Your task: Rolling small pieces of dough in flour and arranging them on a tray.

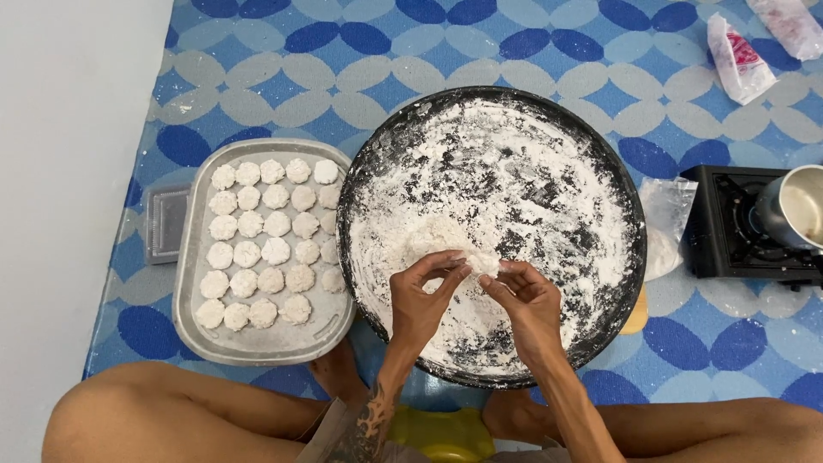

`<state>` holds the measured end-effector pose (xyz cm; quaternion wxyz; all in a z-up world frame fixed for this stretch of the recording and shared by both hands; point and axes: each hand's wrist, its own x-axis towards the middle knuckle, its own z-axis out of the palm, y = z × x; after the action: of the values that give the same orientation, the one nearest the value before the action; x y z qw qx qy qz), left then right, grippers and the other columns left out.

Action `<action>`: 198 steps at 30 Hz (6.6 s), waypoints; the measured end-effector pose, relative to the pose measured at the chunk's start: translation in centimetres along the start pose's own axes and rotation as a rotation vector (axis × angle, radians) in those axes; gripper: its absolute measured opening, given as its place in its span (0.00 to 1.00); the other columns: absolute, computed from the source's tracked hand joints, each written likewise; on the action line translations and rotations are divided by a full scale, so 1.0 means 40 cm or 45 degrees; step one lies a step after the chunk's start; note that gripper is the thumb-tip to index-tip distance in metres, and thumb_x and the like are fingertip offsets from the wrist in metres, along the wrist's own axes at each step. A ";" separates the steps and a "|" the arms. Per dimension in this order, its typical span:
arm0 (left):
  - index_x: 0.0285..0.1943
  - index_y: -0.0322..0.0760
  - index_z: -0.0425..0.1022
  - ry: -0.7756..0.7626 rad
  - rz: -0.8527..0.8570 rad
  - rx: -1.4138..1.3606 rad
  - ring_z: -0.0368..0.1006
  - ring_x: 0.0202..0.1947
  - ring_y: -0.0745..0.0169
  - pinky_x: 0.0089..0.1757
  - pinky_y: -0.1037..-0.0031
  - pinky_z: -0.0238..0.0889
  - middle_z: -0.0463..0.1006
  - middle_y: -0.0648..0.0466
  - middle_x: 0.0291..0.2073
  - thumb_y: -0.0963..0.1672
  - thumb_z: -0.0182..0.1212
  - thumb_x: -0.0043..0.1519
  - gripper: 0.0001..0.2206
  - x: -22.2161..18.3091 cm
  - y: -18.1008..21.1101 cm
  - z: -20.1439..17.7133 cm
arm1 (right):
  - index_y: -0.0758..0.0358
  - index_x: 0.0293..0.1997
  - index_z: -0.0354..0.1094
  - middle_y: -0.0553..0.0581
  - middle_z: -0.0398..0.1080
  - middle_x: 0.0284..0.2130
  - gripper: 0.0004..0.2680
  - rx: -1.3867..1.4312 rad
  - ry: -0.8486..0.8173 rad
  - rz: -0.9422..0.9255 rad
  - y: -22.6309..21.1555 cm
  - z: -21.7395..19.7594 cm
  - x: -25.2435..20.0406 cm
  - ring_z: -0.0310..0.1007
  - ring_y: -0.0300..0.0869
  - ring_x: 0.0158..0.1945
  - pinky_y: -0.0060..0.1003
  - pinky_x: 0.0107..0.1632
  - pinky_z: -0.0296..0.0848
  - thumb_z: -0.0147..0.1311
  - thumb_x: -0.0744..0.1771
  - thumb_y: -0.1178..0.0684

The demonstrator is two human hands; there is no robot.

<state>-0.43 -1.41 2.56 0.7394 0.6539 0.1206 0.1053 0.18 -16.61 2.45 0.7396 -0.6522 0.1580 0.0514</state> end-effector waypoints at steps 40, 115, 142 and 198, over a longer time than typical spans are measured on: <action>0.40 0.30 0.85 -0.226 0.060 -0.209 0.81 0.42 0.54 0.42 0.69 0.79 0.86 0.42 0.36 0.37 0.72 0.56 0.05 0.004 0.008 -0.019 | 0.70 0.43 0.75 0.58 0.77 0.32 0.10 0.067 -0.076 0.021 0.008 -0.009 0.013 0.79 0.41 0.36 0.40 0.46 0.80 0.68 0.60 0.65; 0.49 0.30 0.78 -0.127 -0.111 1.588 0.68 0.45 0.42 0.37 0.53 0.72 0.65 0.48 0.36 0.43 0.76 0.49 0.21 -0.022 -0.136 -0.602 | 0.69 0.33 0.65 0.74 0.71 0.24 0.03 -1.693 -1.171 -0.486 0.341 0.588 0.017 0.77 0.57 0.28 0.43 0.26 0.75 0.51 0.61 0.64; 0.46 0.38 0.81 0.164 -0.011 1.879 0.75 0.47 0.49 0.40 0.55 0.75 0.76 0.48 0.38 0.44 0.65 0.60 0.08 0.446 -0.140 -0.896 | 0.62 0.47 0.75 0.61 0.76 0.35 0.10 -1.643 -0.816 -1.127 0.181 0.818 0.279 0.76 0.54 0.46 0.46 0.42 0.80 0.61 0.63 0.58; 0.58 0.40 0.75 -0.341 0.674 1.828 0.64 0.65 0.45 0.60 0.53 0.55 0.74 0.45 0.56 0.45 0.74 0.53 0.24 0.683 -0.177 -0.759 | 0.50 0.46 0.76 0.53 0.77 0.34 0.16 -1.903 -0.915 -1.558 0.166 0.866 0.537 0.73 0.48 0.44 0.50 0.49 0.66 0.70 0.56 0.48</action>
<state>15.89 34.86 -9.09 0.0932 0.9869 -0.0914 0.0944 24.36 15.54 -6.86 0.0483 -0.8605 -0.5039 -0.0568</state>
